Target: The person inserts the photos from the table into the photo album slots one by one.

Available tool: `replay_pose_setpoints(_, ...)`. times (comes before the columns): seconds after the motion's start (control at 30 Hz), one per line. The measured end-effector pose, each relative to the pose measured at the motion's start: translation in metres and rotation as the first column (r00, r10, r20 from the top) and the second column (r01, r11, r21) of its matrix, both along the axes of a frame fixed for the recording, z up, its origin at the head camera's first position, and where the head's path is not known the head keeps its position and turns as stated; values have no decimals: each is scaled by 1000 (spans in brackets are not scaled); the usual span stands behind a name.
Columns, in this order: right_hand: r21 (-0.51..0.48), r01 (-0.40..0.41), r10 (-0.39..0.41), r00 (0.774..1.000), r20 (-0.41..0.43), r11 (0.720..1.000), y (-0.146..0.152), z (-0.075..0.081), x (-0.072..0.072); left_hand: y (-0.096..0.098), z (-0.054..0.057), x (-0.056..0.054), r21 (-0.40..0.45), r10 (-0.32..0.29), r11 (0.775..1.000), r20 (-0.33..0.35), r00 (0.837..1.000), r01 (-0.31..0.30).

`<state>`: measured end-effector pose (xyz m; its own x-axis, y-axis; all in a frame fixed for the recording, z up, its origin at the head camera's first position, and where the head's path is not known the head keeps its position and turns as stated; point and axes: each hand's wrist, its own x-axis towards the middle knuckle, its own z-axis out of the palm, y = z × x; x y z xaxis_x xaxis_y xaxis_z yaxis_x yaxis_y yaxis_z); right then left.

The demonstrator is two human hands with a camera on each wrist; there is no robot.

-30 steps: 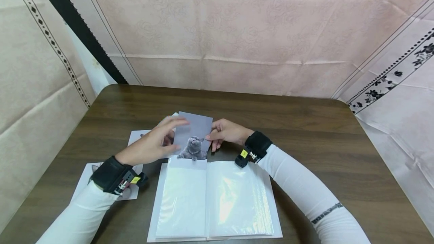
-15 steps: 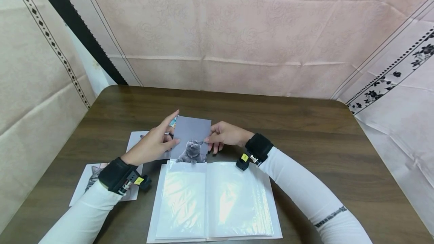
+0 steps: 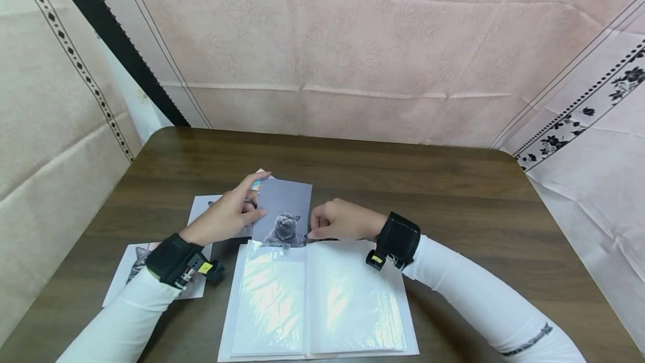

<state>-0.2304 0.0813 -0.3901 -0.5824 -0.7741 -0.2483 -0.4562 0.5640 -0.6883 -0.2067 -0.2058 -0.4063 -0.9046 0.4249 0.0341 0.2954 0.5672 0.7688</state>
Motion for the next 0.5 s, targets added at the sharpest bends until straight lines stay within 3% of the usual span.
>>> replay_pose_setpoints(0.17,110,-26,46,981,-187,994,-4,3,21,-1,0,-1,9,-6,1000,0,1000,6)
replay_pose_setpoints(0.3,201,-24,92,937,-337,979,-5,6,36,-1,-2,-2,20,-3,1000,4,1000,3)
replay_pose_setpoints(0.5,272,-27,152,880,-450,962,-3,6,52,-1,-1,-1,13,-1,1000,11,1000,1)
